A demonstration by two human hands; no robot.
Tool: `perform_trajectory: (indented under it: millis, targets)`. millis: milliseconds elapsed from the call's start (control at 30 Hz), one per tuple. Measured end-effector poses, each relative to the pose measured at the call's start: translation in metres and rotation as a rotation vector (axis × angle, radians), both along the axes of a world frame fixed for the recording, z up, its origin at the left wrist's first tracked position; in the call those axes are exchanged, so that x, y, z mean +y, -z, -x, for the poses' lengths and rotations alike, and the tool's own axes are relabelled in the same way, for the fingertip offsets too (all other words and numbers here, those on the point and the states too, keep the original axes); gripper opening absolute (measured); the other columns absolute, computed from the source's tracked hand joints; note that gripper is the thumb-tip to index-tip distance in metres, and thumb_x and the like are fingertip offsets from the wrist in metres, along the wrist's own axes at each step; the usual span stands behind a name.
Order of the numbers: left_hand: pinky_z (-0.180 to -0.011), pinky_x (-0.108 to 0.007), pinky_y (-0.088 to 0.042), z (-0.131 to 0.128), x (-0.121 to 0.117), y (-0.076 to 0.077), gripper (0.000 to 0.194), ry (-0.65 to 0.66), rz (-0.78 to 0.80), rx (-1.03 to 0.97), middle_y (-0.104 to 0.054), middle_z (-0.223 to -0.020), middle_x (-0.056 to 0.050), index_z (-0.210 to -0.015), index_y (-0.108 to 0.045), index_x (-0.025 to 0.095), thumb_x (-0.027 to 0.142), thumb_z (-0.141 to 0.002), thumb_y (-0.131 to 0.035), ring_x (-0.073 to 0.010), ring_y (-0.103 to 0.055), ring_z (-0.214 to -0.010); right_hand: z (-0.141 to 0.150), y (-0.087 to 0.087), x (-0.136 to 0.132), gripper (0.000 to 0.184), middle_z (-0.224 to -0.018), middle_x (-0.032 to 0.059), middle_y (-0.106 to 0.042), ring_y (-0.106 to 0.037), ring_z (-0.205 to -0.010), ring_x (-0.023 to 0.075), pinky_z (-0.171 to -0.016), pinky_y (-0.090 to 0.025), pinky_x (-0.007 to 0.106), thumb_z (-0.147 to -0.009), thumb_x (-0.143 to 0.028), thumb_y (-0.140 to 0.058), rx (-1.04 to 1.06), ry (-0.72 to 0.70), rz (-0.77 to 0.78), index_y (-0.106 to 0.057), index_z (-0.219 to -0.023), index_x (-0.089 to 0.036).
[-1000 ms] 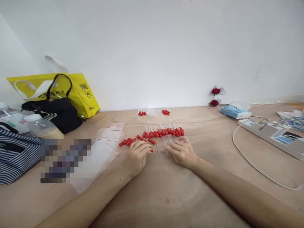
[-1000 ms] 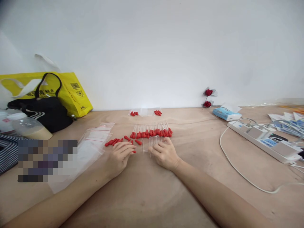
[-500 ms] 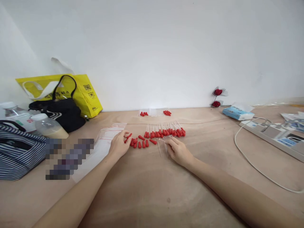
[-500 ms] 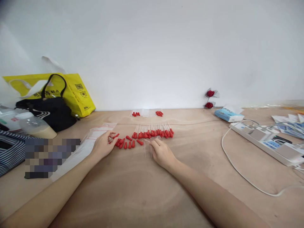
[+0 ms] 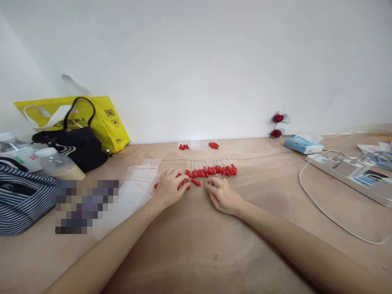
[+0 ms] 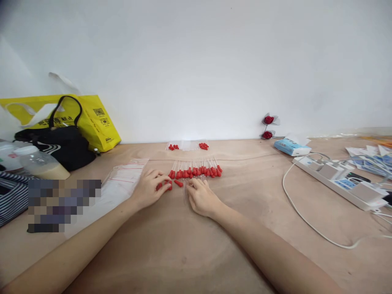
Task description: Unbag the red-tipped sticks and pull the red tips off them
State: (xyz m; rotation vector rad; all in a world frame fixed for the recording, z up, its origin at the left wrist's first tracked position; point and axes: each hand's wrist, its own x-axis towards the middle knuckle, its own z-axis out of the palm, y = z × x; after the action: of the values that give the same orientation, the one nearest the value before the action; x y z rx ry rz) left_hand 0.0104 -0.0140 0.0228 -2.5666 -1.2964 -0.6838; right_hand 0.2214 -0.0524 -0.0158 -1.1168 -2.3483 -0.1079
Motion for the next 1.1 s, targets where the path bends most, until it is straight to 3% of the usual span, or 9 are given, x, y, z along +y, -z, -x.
perform_trajectory:
  millis: [67,200,500,633,700,800,900,1000,1100]
  targets:
    - [-0.075,-0.034,-0.035,-0.015,-0.001,0.0,0.014,0.06,0.016,0.061,-0.058,-0.087,-0.003,-0.084,-0.064,0.024,0.029,-0.077,-0.053,-0.0204,-0.048,-0.086,0.001,-0.003,-0.003,0.025,-0.105,0.0121,-0.053,-0.048,-0.093,0.0216,-0.075,-0.037,0.037,-0.084,-0.013,-0.036,-0.04,0.016,0.028,-0.055,-0.1,-0.013]
    - [-0.075,-0.036,-0.033,-0.031,0.002,-0.001,0.01,0.06,0.069,0.152,-0.056,-0.086,-0.003,-0.079,-0.062,0.022,0.021,-0.075,-0.053,-0.021,-0.047,-0.088,0.003,-0.005,-0.007,0.028,-0.11,0.0122,-0.052,-0.047,-0.094,0.0213,-0.075,-0.035,0.036,-0.085,-0.018,-0.035,-0.057,0.005,0.053,-0.052,-0.107,-0.012]
    - [-0.077,-0.036,-0.031,-0.036,0.014,0.0,0.01,0.151,0.014,0.353,-0.058,-0.09,-0.006,-0.078,-0.057,0.017,0.017,-0.081,-0.048,-0.0202,-0.049,-0.086,-0.008,0.005,0.001,0.025,-0.102,0.0105,-0.057,-0.05,-0.095,0.0193,-0.081,-0.034,0.035,-0.085,-0.016,-0.037,0.165,0.045,-0.116,-0.057,-0.098,-0.014]
    - [-0.082,-0.036,-0.03,-0.032,0.017,-0.011,0.014,0.195,-0.023,0.337,-0.061,-0.091,-0.005,-0.08,-0.058,0.018,0.015,-0.082,-0.044,-0.0188,-0.051,-0.086,-0.017,0.006,0.002,0.022,-0.099,0.0108,-0.058,-0.051,-0.094,0.0187,-0.079,-0.035,0.034,-0.084,-0.016,-0.039,0.201,0.063,-0.197,-0.059,-0.095,-0.014]
    - [-0.083,-0.036,-0.03,-0.023,0.021,-0.022,0.015,0.109,0.005,0.267,-0.062,-0.093,-0.004,-0.082,-0.059,0.019,0.016,-0.081,-0.045,-0.0193,-0.052,-0.09,-0.021,0.006,0.001,0.021,-0.097,0.0104,-0.058,-0.052,-0.094,0.0183,-0.079,-0.035,0.034,-0.084,-0.016,-0.04,0.215,0.077,-0.226,-0.059,-0.093,-0.014]
    - [-0.084,-0.034,-0.032,0.0,0.029,-0.037,0.016,-0.216,0.162,0.161,-0.063,-0.099,-0.004,-0.085,-0.061,0.021,0.025,-0.08,-0.046,-0.0216,-0.05,-0.099,-0.026,0.005,0.001,0.02,-0.095,0.0095,-0.059,-0.053,-0.092,0.0175,-0.078,-0.034,0.034,-0.084,-0.016,-0.04,0.235,0.103,-0.239,-0.059,-0.09,-0.015]
    - [-0.068,-0.029,-0.039,0.022,0.036,-0.043,0.018,-0.49,0.395,0.122,-0.067,-0.085,-0.003,-0.075,-0.064,0.021,0.034,-0.074,-0.051,-0.0214,-0.058,-0.084,-0.026,0.005,0.002,0.019,-0.093,0.0086,-0.059,-0.054,-0.09,0.0168,-0.077,-0.034,0.033,-0.084,-0.017,-0.04,0.245,0.115,-0.238,-0.06,-0.088,-0.016]
    - [-0.054,-0.025,-0.037,0.032,0.04,-0.04,0.026,-0.551,0.526,0.133,-0.065,-0.058,-0.001,-0.059,-0.063,0.021,0.04,-0.071,-0.052,-0.0188,-0.06,-0.062,-0.025,0.006,0.003,0.018,-0.094,0.0085,-0.059,-0.053,-0.091,0.0168,-0.078,-0.033,0.034,-0.084,-0.017,-0.041,0.239,0.114,-0.247,-0.06,-0.087,-0.016]
    - [-0.054,-0.025,-0.038,0.03,0.044,-0.037,0.027,-0.591,0.554,0.119,-0.065,-0.061,-0.002,-0.062,-0.065,0.021,0.044,-0.069,-0.052,-0.0199,-0.06,-0.066,-0.024,0.007,0.002,0.017,-0.094,0.0081,-0.059,-0.054,-0.091,0.0166,-0.078,-0.032,0.034,-0.083,-0.017,-0.043,0.238,0.119,-0.251,-0.06,-0.087,-0.016]
